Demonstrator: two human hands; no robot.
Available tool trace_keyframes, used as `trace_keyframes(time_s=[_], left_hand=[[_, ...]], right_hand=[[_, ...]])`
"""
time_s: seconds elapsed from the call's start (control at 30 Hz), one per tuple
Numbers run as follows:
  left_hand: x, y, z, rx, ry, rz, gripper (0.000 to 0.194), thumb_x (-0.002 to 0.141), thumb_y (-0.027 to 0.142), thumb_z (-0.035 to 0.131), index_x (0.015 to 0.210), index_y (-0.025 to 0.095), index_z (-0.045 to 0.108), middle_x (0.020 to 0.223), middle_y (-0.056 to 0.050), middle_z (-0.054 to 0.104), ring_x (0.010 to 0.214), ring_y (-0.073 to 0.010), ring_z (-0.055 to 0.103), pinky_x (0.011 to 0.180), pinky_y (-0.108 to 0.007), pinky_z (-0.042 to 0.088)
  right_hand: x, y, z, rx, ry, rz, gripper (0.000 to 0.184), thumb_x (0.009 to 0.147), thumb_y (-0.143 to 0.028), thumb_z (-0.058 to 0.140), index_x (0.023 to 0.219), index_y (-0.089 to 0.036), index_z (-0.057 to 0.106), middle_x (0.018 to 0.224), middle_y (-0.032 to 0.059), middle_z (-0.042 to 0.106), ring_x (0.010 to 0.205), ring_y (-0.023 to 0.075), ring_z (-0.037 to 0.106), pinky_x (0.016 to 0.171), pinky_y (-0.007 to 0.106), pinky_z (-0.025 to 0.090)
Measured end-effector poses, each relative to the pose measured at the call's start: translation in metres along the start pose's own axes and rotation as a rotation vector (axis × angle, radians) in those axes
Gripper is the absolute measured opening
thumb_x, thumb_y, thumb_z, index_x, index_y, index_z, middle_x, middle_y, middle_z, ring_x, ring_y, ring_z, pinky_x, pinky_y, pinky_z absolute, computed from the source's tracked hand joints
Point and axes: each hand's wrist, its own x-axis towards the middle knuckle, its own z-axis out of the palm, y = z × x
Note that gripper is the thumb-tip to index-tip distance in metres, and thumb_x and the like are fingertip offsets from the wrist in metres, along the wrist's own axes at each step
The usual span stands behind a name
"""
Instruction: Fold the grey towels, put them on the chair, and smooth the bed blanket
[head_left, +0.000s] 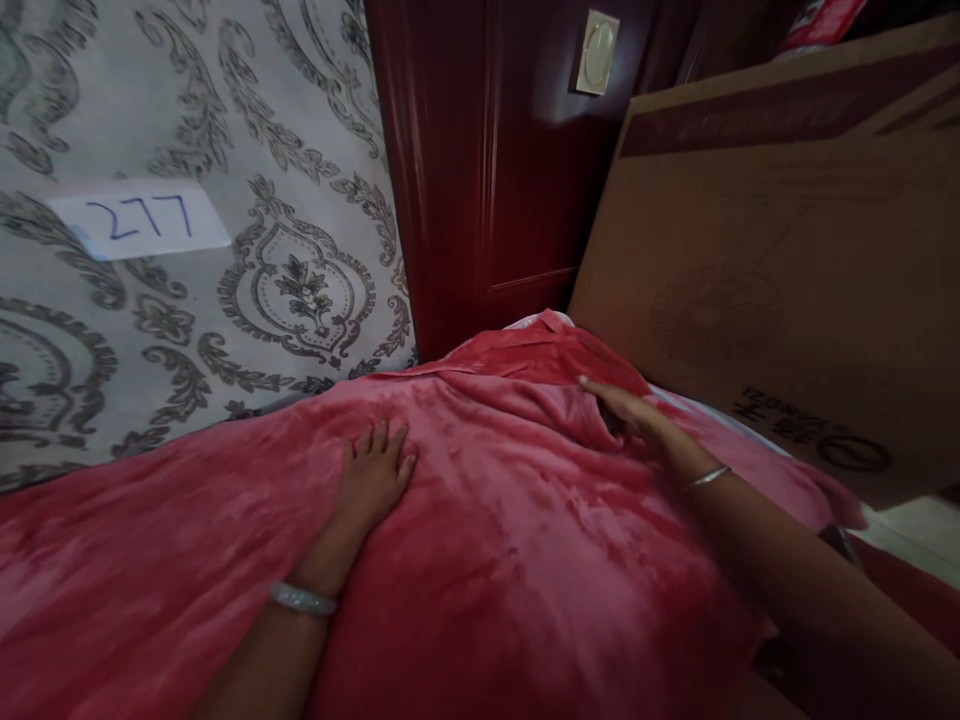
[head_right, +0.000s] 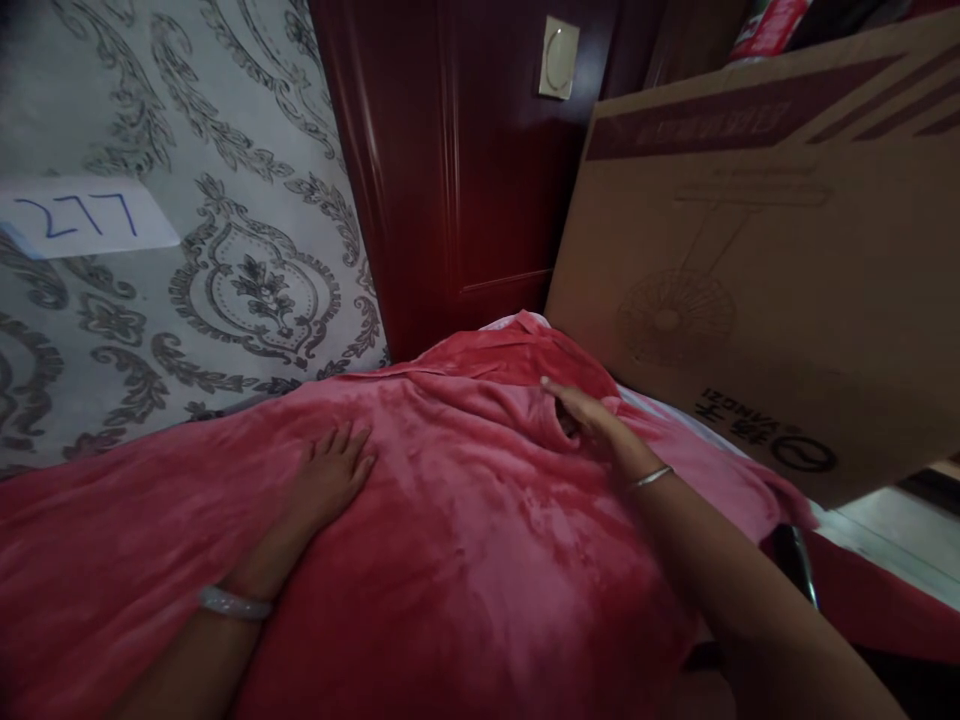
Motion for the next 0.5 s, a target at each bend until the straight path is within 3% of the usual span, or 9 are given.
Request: trace_keyframes(time_s=[0.1,0.17,0.23,0.3,0.4,0.5], left_hand=[[0.000,0.000,0.001,0.003,0.001,0.005,0.060,0.105,0.046,0.034,0.159,0.021,0.044,0.167,-0.018,0.035,0.155,-0.0399,0.031,0.120,-0.064,0.030],[0.001,0.000,0.000,0.005,-0.015,0.002,0.060,0.105,0.046,0.033,0.159,0.020,0.043,0.167,-0.018,0.035,0.156,-0.0394,0.030,0.120,-0.064,0.029],[0.001,0.000,-0.001,0.001,-0.029,-0.003,0.060,0.105,0.046,0.033,0.159,0.020,0.043,0.168,-0.018,0.035,0.156,-0.0389,0.030,0.121,-0.064,0.028],[0.001,0.000,-0.001,-0.004,-0.035,-0.005,0.060,0.105,0.045,0.034,0.160,0.020,0.042,0.168,-0.018,0.035,0.156,-0.0391,0.030,0.121,-0.064,0.028],[0.000,0.000,-0.002,-0.011,-0.030,-0.004,0.060,0.105,0.045,0.034,0.160,0.020,0.042,0.167,-0.019,0.035,0.155,-0.0398,0.031,0.120,-0.065,0.029],[0.000,0.001,-0.003,-0.015,-0.043,-0.006,0.060,0.105,0.044,0.034,0.160,0.020,0.042,0.168,-0.018,0.033,0.156,-0.0395,0.029,0.121,-0.064,0.027]], right_hand=[[0.008,-0.011,0.006,0.034,0.153,-0.149,0.038,0.082,-0.061,0.063,0.083,-0.023,0.071,0.067,0.0042,0.069,0.065,0.0231,0.065,0.060,0.033,0.054],[0.007,-0.019,0.005,0.092,0.219,-0.277,0.040,0.085,-0.058,0.060,0.099,-0.023,0.073,0.082,0.0041,0.074,0.079,0.0239,0.069,0.070,0.035,0.057],[0.004,-0.027,0.001,0.064,0.190,-0.429,0.041,0.086,-0.056,0.060,0.105,-0.023,0.074,0.095,0.0042,0.075,0.089,0.0243,0.070,0.079,0.037,0.058],[-0.002,-0.033,-0.004,-0.163,0.113,-0.519,0.030,0.082,-0.049,0.067,0.095,-0.023,0.077,0.099,0.0050,0.075,0.094,0.0247,0.069,0.086,0.037,0.056],[-0.004,-0.036,-0.012,-0.628,0.177,-0.463,0.008,0.076,-0.027,0.071,0.077,-0.023,0.078,0.092,0.0071,0.074,0.093,0.0251,0.069,0.088,0.035,0.054],[0.007,-0.039,-0.019,-0.667,0.250,-0.332,0.014,0.075,-0.016,0.067,0.076,-0.023,0.078,0.077,0.0051,0.073,0.082,0.0244,0.071,0.078,0.033,0.055]])
